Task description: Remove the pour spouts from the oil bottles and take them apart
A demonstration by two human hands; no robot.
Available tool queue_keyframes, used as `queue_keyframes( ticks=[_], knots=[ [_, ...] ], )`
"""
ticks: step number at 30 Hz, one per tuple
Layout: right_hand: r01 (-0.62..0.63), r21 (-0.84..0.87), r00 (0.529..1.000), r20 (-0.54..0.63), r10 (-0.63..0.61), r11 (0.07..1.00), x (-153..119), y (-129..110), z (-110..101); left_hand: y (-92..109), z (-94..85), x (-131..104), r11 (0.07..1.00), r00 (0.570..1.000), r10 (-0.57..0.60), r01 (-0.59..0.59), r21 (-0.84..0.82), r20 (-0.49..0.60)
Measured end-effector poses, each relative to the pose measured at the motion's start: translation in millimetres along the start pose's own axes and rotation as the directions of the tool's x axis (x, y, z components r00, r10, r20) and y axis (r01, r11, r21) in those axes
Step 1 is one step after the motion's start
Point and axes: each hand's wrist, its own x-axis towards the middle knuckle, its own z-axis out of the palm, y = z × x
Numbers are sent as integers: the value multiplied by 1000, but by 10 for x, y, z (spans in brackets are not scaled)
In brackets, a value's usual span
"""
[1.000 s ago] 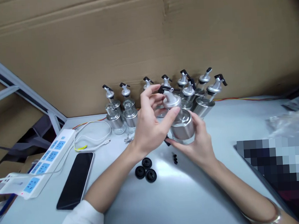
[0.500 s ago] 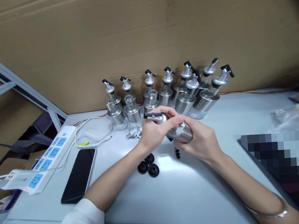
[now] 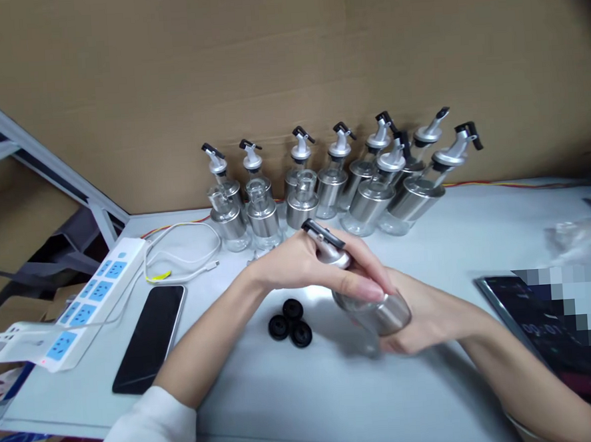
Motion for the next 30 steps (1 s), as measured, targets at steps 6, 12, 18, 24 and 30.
queue_keyframes(
  ticks=[6, 12, 18, 24, 30],
  knots=[
    [-278, 389, 869, 491, 57, 878, -72, -1, -136, -209, -46, 65, 965, 945, 78, 9, -263, 318],
    [-551, 627, 702, 705, -100, 551, -67, 29, -75, -299, 3, 118, 932, 989, 89, -39, -362, 120],
    [-474, 813, 853, 520, -53, 338, 34, -13, 160, -268, -11, 92, 912, 975, 22, -110, -394, -222],
    [-369, 858, 922, 388, 19, 356, 74, -52, 208, -376, -48, 152, 902, 887, -21, -182, -392, -462],
    [-287, 854, 957, 276, 91, 434, 107, -40, 272, -388, -14, 210, 860, 745, -94, -273, -431, -660]
  ],
)
